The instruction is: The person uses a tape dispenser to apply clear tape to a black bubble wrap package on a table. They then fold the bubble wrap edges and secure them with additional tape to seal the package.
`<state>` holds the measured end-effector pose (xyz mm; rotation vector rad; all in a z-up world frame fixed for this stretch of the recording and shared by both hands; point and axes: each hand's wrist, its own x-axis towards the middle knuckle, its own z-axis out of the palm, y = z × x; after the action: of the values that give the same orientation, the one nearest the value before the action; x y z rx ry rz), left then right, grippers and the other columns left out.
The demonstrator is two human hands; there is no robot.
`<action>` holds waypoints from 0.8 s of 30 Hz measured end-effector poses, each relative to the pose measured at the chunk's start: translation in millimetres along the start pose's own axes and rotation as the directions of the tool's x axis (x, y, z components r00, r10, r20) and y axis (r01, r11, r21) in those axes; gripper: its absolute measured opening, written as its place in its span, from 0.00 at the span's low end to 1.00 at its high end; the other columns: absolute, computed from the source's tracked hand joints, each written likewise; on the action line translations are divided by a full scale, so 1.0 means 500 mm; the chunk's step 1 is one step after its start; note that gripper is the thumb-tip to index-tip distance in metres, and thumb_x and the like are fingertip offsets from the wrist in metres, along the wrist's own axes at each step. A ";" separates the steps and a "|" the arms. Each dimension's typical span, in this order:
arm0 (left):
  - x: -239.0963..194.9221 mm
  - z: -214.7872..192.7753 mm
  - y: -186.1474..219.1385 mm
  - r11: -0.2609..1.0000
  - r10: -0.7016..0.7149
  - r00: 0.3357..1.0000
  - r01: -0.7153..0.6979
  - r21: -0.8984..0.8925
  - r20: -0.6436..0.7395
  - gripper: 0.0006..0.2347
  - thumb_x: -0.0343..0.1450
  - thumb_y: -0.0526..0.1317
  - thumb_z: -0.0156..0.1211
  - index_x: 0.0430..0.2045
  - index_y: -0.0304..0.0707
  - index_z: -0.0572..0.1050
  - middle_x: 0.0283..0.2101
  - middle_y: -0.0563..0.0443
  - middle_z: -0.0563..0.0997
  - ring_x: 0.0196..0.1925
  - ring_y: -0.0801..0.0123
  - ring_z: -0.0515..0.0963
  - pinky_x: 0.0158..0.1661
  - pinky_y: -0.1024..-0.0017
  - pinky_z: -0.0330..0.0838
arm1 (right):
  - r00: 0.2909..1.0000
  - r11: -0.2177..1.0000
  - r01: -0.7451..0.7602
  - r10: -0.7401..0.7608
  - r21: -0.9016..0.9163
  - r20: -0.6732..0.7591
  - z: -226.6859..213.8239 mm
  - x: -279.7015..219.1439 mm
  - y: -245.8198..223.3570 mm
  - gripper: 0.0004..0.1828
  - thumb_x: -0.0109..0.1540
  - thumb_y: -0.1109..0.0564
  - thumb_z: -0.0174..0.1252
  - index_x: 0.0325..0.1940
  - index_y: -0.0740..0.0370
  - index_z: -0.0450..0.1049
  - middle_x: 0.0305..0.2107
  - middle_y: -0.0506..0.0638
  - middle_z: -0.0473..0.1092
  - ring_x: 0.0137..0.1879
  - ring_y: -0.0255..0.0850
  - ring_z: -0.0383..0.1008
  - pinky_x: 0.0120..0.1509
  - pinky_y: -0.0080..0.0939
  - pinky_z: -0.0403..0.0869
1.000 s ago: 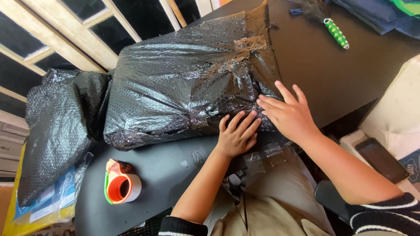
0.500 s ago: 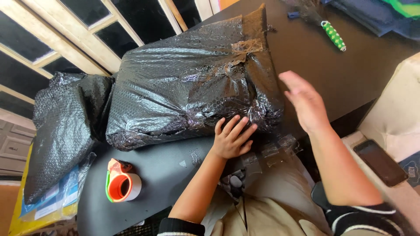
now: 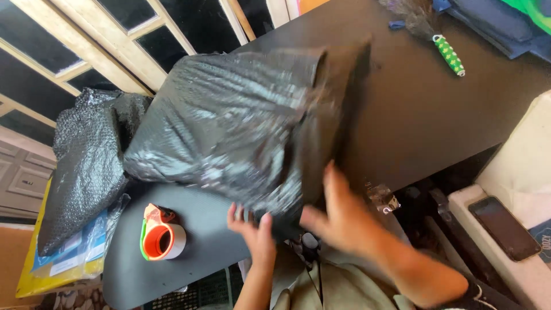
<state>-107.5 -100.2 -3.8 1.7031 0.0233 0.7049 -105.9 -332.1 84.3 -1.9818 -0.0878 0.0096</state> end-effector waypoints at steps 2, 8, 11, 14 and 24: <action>-0.015 -0.060 -0.038 0.925 -0.380 0.839 0.359 -0.127 -0.389 0.36 0.58 0.23 0.57 0.63 0.41 0.52 0.66 0.41 0.60 0.60 0.58 0.69 0.59 0.65 0.67 | 0.812 0.956 0.261 -0.143 -0.133 0.566 0.021 -0.072 -0.013 0.64 0.57 0.32 0.71 0.81 0.60 0.40 0.78 0.61 0.37 0.82 0.52 0.41 0.80 0.48 0.47; -0.018 -0.242 0.029 0.952 -0.289 0.890 0.230 -0.202 -0.352 0.30 0.65 0.44 0.58 0.60 0.48 0.50 0.66 0.47 0.52 0.69 0.46 0.65 0.58 0.44 0.67 | 0.893 0.892 0.412 -0.436 -0.187 -0.112 -0.147 0.103 -0.047 0.22 0.60 0.45 0.66 0.55 0.54 0.77 0.57 0.51 0.74 0.63 0.47 0.73 0.68 0.50 0.68; -0.074 -0.224 0.071 0.968 -0.242 0.960 0.230 -0.096 -0.142 0.43 0.53 0.33 0.65 0.64 0.46 0.47 0.68 0.49 0.49 0.74 0.53 0.61 0.65 0.50 0.66 | 0.846 0.948 0.259 -0.315 -0.186 -0.430 -0.226 0.302 0.032 0.23 0.68 0.52 0.58 0.65 0.62 0.72 0.59 0.57 0.70 0.65 0.51 0.69 0.66 0.51 0.65; -0.094 -0.159 0.135 0.919 -0.317 0.923 0.355 -0.171 0.217 0.59 0.52 0.55 0.80 0.70 0.51 0.35 0.67 0.26 0.64 0.64 0.54 0.74 0.65 0.60 0.63 | 0.979 0.984 -0.019 -0.018 -0.179 -0.204 -0.255 0.392 0.033 0.34 0.68 0.37 0.44 0.76 0.49 0.60 0.73 0.48 0.56 0.78 0.45 0.50 0.77 0.55 0.49; -0.036 -0.169 0.100 0.964 -0.259 0.950 0.243 0.109 0.176 0.47 0.56 0.40 0.77 0.70 0.45 0.50 0.74 0.45 0.52 0.74 0.60 0.57 0.71 0.62 0.50 | 0.940 0.894 -0.308 0.339 -0.326 0.042 -0.243 0.309 0.073 0.37 0.68 0.31 0.40 0.71 0.56 0.69 0.69 0.56 0.63 0.75 0.55 0.61 0.76 0.55 0.58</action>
<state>-178.7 -46.0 40.0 1.8038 0.1369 0.3548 56.0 -447.7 104.7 -2.2958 0.1921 0.3302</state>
